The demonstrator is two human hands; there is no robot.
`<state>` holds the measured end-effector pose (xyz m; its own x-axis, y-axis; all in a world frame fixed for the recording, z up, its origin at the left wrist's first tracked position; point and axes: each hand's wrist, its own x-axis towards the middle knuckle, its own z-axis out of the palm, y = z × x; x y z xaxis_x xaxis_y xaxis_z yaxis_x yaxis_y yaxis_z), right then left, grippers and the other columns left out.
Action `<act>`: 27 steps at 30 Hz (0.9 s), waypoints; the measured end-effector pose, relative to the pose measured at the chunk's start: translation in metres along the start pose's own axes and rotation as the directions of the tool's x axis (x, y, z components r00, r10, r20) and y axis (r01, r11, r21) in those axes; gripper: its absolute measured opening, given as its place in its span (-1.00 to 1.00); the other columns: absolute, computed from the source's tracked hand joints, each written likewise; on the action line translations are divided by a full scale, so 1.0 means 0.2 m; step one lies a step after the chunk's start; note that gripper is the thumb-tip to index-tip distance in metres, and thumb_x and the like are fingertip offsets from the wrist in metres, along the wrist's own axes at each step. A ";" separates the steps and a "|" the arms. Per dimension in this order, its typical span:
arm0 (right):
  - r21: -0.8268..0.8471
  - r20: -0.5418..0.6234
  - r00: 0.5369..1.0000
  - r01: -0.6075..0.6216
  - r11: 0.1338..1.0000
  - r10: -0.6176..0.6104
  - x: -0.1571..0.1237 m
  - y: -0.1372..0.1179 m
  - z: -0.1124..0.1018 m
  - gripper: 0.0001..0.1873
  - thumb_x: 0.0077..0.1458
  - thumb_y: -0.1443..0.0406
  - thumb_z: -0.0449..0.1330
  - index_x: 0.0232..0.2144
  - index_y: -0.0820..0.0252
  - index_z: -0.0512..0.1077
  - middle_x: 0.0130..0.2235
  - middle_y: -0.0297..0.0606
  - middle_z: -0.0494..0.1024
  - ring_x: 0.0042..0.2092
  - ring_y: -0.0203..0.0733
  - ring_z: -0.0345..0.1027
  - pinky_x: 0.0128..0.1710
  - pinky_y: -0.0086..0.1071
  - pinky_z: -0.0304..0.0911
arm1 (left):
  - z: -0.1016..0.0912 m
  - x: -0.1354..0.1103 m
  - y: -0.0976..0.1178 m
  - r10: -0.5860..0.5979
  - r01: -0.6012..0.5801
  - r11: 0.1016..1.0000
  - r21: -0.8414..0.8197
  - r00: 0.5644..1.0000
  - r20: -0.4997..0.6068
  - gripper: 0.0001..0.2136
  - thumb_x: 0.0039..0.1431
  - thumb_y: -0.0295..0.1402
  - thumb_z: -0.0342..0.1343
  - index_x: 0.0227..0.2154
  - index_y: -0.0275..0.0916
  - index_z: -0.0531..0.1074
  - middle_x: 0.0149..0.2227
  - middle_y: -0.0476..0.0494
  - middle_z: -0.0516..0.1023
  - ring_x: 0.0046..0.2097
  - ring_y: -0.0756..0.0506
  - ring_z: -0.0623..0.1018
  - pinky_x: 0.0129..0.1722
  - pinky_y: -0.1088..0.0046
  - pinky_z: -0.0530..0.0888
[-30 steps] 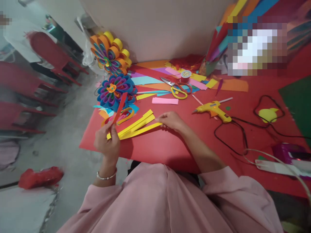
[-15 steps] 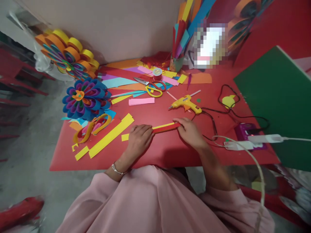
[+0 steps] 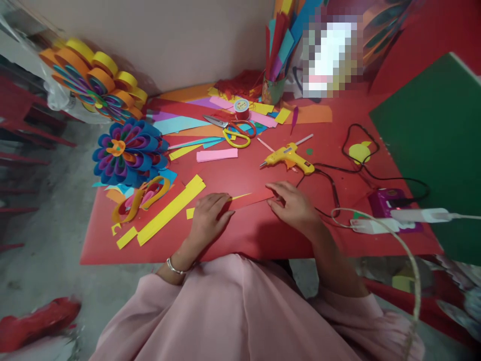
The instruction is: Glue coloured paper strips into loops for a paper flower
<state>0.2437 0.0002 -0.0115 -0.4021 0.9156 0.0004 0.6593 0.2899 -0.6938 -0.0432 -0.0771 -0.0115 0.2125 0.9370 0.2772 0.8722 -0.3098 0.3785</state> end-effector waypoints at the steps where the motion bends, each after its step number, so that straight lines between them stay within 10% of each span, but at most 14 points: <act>1: 0.010 -0.005 1.000 0.008 1.000 -0.008 0.00 0.01 0.01 -0.53 0.23 0.24 0.19 0.18 0.07 0.49 0.12 -0.13 0.56 -0.06 -0.09 0.53 0.01 -0.22 0.43 | -0.01 -0.01 -0.02 -0.016 0.016 1.000 -0.010 1.000 -0.004 -0.66 0.38 -0.14 0.20 0.13 -0.12 0.49 0.10 -0.23 0.64 0.12 -0.24 0.60 0.11 0.13 0.48; 27: -0.103 -0.018 1.000 0.018 0.995 -0.020 0.02 0.08 0.06 -0.68 0.31 0.14 0.18 0.03 0.04 0.57 -0.08 -0.15 0.54 -0.15 -0.08 0.52 -0.12 -0.21 0.42 | -0.16 -0.03 -0.23 -0.125 0.174 0.927 0.331 0.978 -0.165 -0.83 0.37 -0.19 0.19 -0.16 -0.15 0.59 -0.02 -0.26 0.58 0.00 -0.29 0.50 -0.06 0.14 0.37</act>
<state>0.2445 0.0054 -0.0310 -0.4032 0.9147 0.0274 0.7141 0.3332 -0.6157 -0.0989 -0.0736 -0.0019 0.0266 0.9287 0.3698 0.9917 -0.0710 0.1068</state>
